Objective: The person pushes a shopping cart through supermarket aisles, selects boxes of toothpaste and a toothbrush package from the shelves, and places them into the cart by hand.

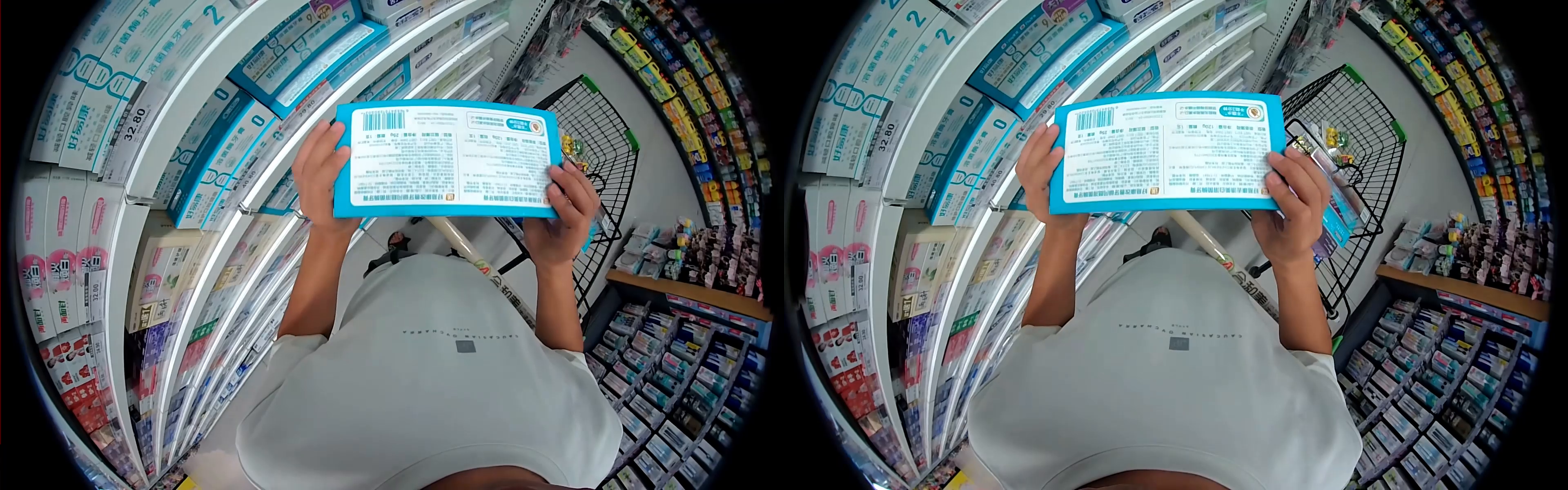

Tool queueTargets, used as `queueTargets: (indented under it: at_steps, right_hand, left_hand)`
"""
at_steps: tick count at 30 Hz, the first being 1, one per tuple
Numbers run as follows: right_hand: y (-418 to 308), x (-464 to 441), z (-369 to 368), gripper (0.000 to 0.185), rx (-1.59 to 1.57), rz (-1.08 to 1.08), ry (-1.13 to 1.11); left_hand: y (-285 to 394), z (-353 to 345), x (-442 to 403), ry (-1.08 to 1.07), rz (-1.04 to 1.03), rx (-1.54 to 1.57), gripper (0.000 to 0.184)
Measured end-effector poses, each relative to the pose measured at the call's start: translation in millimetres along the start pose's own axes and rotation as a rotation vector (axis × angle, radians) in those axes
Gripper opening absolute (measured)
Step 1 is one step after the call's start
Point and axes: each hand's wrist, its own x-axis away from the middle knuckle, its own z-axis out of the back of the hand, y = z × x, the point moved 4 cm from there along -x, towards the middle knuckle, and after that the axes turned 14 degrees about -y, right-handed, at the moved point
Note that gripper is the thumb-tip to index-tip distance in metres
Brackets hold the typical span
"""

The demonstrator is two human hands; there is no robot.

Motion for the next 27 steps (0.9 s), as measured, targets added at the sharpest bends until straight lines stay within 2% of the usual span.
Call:
queueTargets:
  at_steps: [7, 23, 26, 27]
  right_hand:
    - [-4, 7, 0, 0.053, 0.056, 0.003, 0.073]
    - [-2, 10, -1, 0.056, 0.059, -0.008, 0.076]
    - [2, 7, -2, 0.052, -0.01, 0.015, 0.081]
    - [5, 1, -1, 0.049, -0.133, -0.032, 0.036]
  left_hand:
    - [1, 1, 2, 0.057, -0.077, -0.046, 0.052]
    - [3, 3, 1, 0.061, -0.089, -0.063, 0.05]
    - [1, 1, -5, 0.07, -0.109, 0.008, 0.05]
    - [-4, -2, -8, 0.013, -0.049, 0.15, 0.049]
